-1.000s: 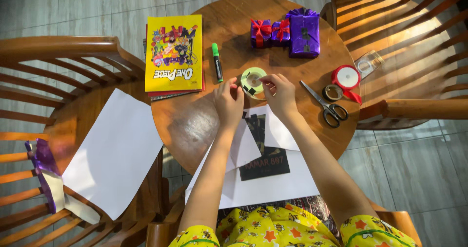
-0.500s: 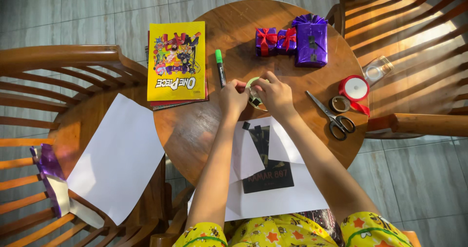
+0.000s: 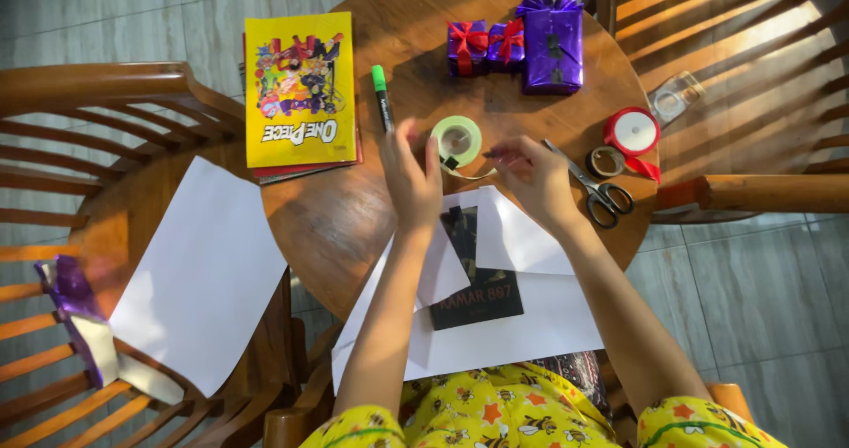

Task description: The person wraps a small dark book in white paper on a wooden table. They fold the paper edges, secure them with clear tape, and place a small purple wrapped item on top of the package.

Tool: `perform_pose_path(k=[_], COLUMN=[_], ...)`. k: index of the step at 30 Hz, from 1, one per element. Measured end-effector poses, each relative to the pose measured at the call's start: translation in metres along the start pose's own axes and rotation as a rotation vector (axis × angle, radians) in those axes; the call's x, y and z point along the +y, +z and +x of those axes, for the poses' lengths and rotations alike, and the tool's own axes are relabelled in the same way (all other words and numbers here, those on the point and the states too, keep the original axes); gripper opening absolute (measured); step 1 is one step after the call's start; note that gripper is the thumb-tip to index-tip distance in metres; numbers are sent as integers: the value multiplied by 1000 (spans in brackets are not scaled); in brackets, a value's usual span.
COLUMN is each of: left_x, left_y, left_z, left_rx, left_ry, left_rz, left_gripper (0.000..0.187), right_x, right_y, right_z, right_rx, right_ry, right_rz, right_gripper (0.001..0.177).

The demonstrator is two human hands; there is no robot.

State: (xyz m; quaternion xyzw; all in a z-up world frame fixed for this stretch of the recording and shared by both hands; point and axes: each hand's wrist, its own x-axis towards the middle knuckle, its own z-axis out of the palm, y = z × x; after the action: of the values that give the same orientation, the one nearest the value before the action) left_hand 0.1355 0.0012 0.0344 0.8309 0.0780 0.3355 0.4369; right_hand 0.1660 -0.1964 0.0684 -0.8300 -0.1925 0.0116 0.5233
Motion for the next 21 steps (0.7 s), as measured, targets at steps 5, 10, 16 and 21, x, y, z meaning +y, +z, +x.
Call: perform_pose_path(k=[5, 10, 16, 21], left_x=[60, 69, 58, 52], left_y=[-31, -34, -28, -23], left_z=[-73, -102, -115, -121], left_rx=[-235, -268, -348, -406], left_ry=[-24, 36, 161, 196], left_rz=[115, 203, 378, 456], left_gripper=[25, 41, 56, 56], right_x=[5, 3, 1, 1], right_y=[3, 24, 27, 20], right_z=[-33, -55, -62, -57], right_rx=[13, 72, 85, 25], right_ry=[10, -71, -145, -241], right_rz=[-74, -71, -109, -161], right_gripper=[39, 54, 57, 52])
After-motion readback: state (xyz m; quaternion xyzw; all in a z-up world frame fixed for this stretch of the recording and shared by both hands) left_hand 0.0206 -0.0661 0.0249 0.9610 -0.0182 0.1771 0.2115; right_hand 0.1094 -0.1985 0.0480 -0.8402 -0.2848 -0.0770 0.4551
